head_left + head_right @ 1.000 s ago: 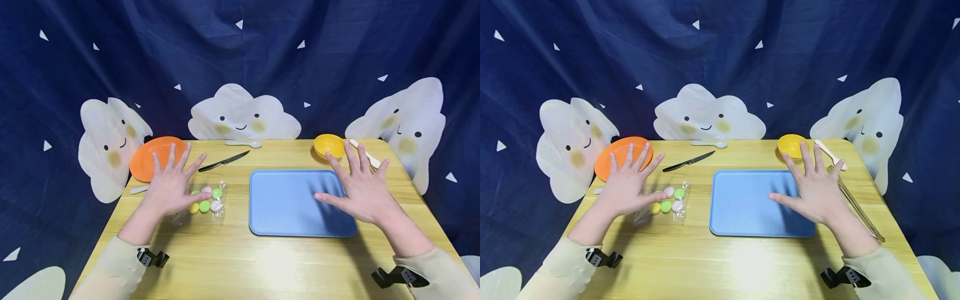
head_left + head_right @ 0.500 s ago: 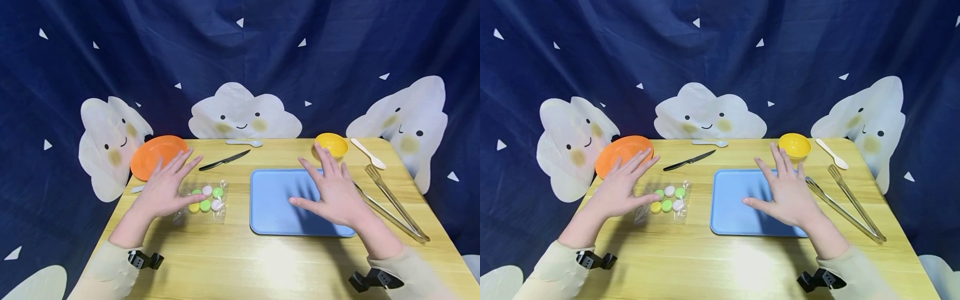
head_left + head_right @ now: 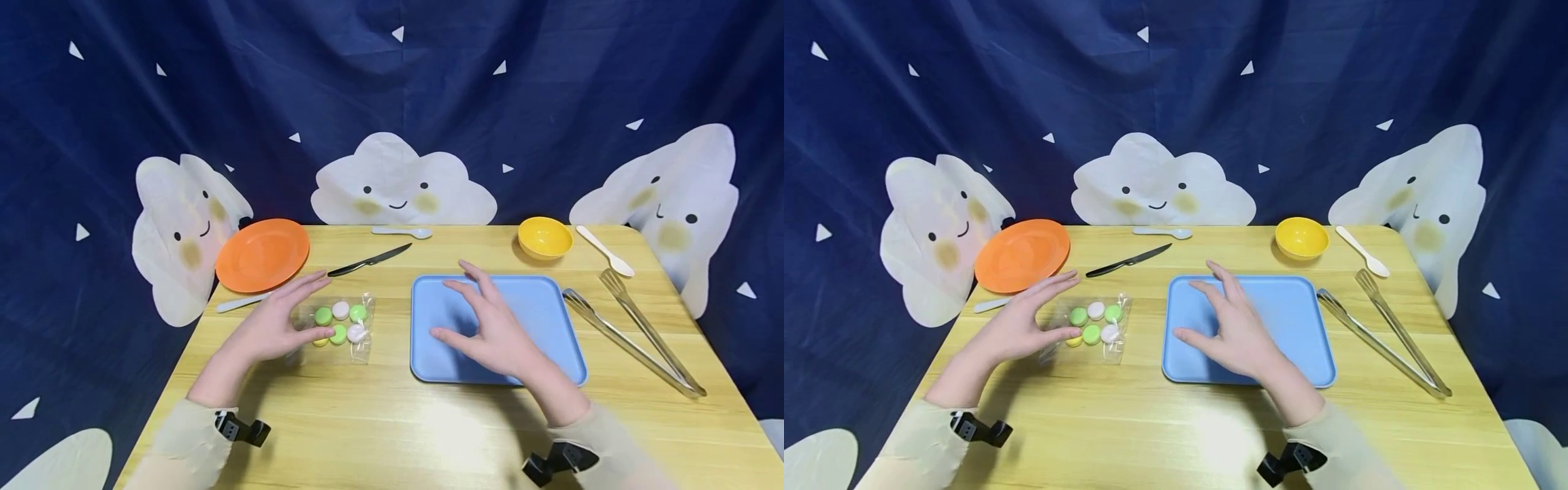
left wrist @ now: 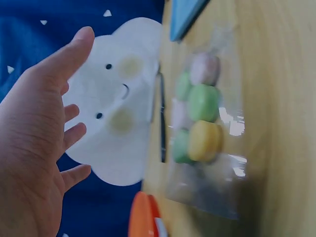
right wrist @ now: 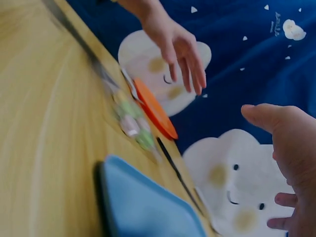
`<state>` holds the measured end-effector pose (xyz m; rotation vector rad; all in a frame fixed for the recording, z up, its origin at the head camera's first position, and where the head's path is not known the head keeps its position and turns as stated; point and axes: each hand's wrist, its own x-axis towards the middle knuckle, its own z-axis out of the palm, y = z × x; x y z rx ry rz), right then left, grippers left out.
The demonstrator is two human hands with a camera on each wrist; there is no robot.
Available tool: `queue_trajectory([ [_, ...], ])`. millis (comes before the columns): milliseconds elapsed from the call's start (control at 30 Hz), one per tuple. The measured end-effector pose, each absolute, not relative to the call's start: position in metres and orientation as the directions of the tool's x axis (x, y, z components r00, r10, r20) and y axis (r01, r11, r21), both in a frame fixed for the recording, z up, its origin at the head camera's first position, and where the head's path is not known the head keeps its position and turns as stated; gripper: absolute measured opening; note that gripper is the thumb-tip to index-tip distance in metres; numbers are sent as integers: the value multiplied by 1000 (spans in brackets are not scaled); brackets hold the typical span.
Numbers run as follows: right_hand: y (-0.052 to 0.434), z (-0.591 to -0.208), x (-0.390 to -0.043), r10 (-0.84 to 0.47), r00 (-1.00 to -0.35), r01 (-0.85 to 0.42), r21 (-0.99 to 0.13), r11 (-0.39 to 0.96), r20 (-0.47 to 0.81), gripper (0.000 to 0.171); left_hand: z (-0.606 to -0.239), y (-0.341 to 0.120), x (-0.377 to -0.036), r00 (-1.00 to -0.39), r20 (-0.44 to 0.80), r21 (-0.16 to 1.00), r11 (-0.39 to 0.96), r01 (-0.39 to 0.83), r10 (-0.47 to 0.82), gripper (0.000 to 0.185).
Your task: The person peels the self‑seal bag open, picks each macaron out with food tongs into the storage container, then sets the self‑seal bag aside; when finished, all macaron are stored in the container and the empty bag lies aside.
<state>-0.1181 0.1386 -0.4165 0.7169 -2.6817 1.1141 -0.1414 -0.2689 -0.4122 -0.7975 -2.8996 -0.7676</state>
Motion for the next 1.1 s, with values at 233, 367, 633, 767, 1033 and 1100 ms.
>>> queue_trajectory([
  [233,106,-444,-124,-372,-880,-445,-786,429,295,64,-446,-280,-146,-866,137,510,716,478,481,80],
  [367,84,-457,-125,-392,-874,-424,-843,331,286,64,-464,-286,-150,-864,124,557,686,468,488,74],
  [633,40,-477,-124,-458,-847,-408,-883,231,271,62,-486,-290,-152,-863,97,589,670,451,496,58],
  [767,19,-487,-122,-479,-847,-391,-881,266,231,54,-490,-292,-149,-863,85,587,674,448,498,52],
  [1033,-11,-506,-119,-450,-873,-401,-803,441,189,35,-505,-297,-148,-899,71,684,635,360,432,47],
  [1100,-15,-507,-118,-445,-874,-415,-777,473,196,30,-509,-298,-149,-909,66,708,622,333,412,46],
])
